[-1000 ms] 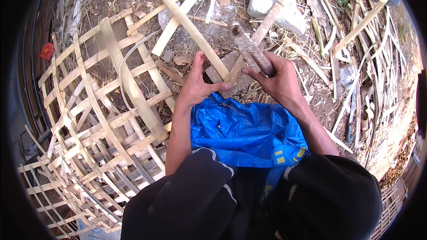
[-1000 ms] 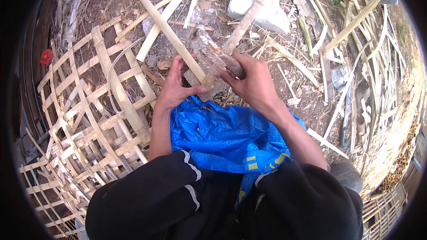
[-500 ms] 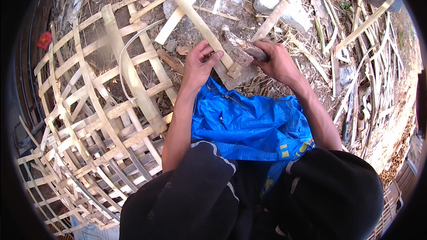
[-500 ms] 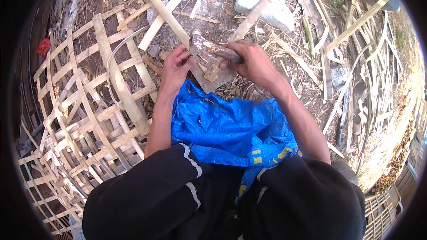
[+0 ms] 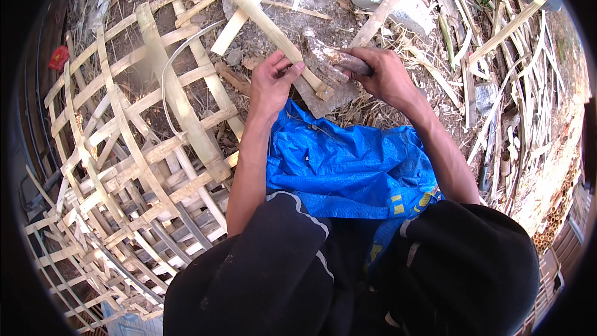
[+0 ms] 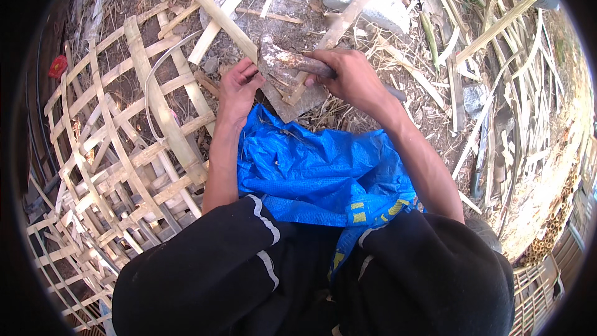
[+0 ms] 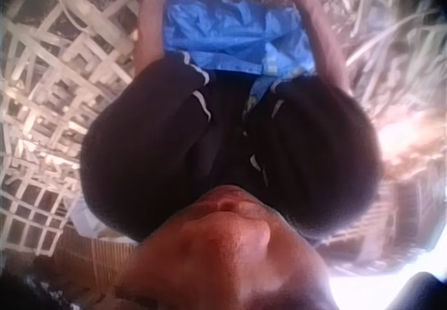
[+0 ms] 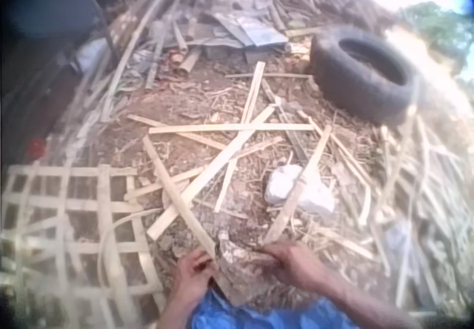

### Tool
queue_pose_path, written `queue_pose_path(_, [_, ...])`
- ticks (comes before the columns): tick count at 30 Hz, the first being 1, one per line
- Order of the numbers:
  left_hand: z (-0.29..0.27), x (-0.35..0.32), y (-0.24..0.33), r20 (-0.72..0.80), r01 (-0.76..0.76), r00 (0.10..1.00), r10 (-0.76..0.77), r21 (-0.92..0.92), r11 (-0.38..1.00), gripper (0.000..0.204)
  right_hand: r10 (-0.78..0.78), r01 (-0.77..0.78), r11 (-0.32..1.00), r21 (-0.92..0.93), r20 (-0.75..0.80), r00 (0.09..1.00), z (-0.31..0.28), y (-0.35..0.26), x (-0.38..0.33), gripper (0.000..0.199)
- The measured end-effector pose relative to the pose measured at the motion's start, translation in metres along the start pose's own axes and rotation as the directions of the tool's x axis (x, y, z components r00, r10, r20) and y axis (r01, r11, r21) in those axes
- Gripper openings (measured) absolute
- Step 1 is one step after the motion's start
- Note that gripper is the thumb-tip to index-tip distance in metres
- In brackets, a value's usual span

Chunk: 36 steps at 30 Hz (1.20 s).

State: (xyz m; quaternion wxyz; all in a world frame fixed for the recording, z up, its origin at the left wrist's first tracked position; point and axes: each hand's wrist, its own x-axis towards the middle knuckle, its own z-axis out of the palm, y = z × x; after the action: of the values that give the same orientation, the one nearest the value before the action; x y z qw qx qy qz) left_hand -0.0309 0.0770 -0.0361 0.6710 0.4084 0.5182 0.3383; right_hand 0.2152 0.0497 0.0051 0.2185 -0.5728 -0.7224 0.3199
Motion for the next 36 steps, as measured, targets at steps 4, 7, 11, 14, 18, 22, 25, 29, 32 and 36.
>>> queue_pose_path(4, [0.002, 0.000, 0.008, 0.003, 0.008, 1.000, -0.008, 0.068, 0.998, 0.038, 0.059, -0.060, 0.998, 0.030, 0.049, 0.997, -0.004, 0.000, 0.000, 0.041])
queue_pose_path(7, [0.003, -0.009, 0.007, 0.018, -0.083, 0.997, 0.081, 0.227, 0.970, 0.049, 0.024, -0.025, 1.000, 0.019, 0.034, 0.999, -0.005, 0.002, -0.001, 0.041])
queue_pose_path(11, [0.009, -0.033, 0.011, 0.018, -0.132, 0.991, 0.135, 0.383, 0.914, 0.074, 0.053, -0.056, 0.995, 0.087, 0.030, 0.998, -0.005, -0.004, -0.005, 0.045])
queue_pose_path(14, [0.021, -0.048, 0.017, 0.017, -0.124, 0.991, 0.129, 0.440, 0.890, 0.091, 0.011, -0.008, 0.994, 0.110, -0.025, 1.000, -0.004, -0.002, -0.009, 0.044])
queue_pose_path(18, [0.035, -0.059, 0.018, -0.007, -0.130, 0.989, 0.148, 0.446, 0.885, 0.095, 0.040, -0.039, 0.981, 0.192, -0.003, 0.999, -0.008, -0.008, -0.009, 0.040])
queue_pose_path(22, [0.055, -0.062, 0.026, -0.123, -0.048, 0.988, 0.091, 0.317, 0.947, 0.083, 0.033, -0.032, 0.976, 0.214, -0.004, 0.999, -0.008, -0.006, -0.011, 0.037])
queue_pose_path(25, [0.055, -0.059, 0.026, -0.064, -0.100, 0.989, 0.132, 0.367, 0.925, 0.081, 0.035, -0.032, 0.977, 0.209, -0.007, 0.999, -0.010, -0.004, -0.011, 0.036])
queue_pose_path(29, [0.051, -0.057, 0.023, -0.045, -0.100, 0.992, 0.120, 0.319, 0.942, 0.085, 0.044, -0.042, 0.980, 0.192, -0.008, 0.999, -0.008, 0.000, -0.011, 0.036])
queue_pose_path(32, [0.046, -0.053, 0.015, -0.039, -0.123, 0.990, 0.139, 0.272, 0.954, 0.087, 0.059, -0.056, 0.984, 0.172, -0.010, 0.998, -0.011, -0.002, -0.011, 0.037])
queue_pose_path(36, [0.032, -0.049, 0.019, -0.049, -0.085, 0.994, 0.096, 0.186, 0.979, 0.085, -0.079, 0.088, 0.995, 0.039, -0.194, 0.978, -0.014, -0.008, -0.023, 0.038])
